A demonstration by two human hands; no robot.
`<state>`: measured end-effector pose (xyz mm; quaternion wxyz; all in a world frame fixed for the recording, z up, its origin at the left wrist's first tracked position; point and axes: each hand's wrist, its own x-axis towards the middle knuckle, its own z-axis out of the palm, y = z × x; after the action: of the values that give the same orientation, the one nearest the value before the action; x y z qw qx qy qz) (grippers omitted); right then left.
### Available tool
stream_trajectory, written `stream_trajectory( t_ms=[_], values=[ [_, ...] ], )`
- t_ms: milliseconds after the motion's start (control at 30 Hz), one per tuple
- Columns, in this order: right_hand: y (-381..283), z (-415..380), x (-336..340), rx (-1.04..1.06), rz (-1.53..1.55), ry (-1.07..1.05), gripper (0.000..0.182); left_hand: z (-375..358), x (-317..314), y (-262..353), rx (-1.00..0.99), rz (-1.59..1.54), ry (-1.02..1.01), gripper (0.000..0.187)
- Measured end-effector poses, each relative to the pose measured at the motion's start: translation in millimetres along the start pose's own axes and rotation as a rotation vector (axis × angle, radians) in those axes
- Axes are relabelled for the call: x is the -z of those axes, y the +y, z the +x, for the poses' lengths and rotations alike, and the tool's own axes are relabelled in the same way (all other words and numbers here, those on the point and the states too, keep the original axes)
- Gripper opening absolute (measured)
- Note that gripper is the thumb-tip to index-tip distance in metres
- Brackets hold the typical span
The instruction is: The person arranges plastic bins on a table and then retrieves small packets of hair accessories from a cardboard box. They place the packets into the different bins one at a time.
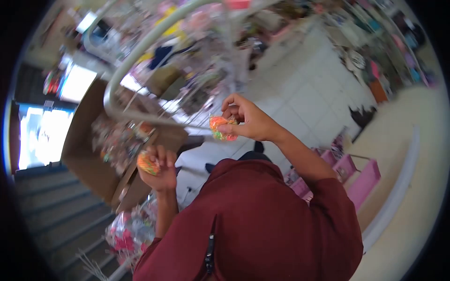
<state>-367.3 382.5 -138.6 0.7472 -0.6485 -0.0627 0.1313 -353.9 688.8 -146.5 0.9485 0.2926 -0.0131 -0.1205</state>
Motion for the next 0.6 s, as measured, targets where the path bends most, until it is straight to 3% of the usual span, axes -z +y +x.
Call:
stream_trajectory(
  t_ms=[133, 233, 267, 367, 400, 467, 567, 600],
  values=[
    [13, -75, 100, 0.038, 0.171, 0.301, 0.047, 27, -53, -131, 0.618, -0.313, 0.102, 0.038],
    [18, -114, 142, 0.116, 0.206, 0.53, 0.046, 50, -98, -200, 0.769, -0.215, -0.006, 0.038],
    [20, -122, 153, 0.136, 0.184, 0.536, 0.046, 62, -107, -216, 0.768, -0.222, -0.036, 0.038],
    [16, -142, 187, 0.018, 0.144, 0.578, 0.037, 94, -119, -261, 0.722, 0.144, -0.314, 0.041],
    [12, -143, 191, -0.008, 0.152, 0.626, 0.031, 102, -133, -271, 0.718, 0.134, -0.319, 0.041],
    [8, -142, 208, -0.03, 0.152, 0.672, 0.026, 121, -159, -288, 0.653, 0.521, -0.315, 0.038],
    [6, -132, 251, -0.048, -0.021, 0.718, 0.026, 157, -172, -317, 0.61, 0.583, -0.415, 0.031],
    [6, -128, 270, 0.004, -0.237, 0.719, 0.025, 170, -178, -325, 0.571, 0.636, -0.473, 0.029]
  ],
)
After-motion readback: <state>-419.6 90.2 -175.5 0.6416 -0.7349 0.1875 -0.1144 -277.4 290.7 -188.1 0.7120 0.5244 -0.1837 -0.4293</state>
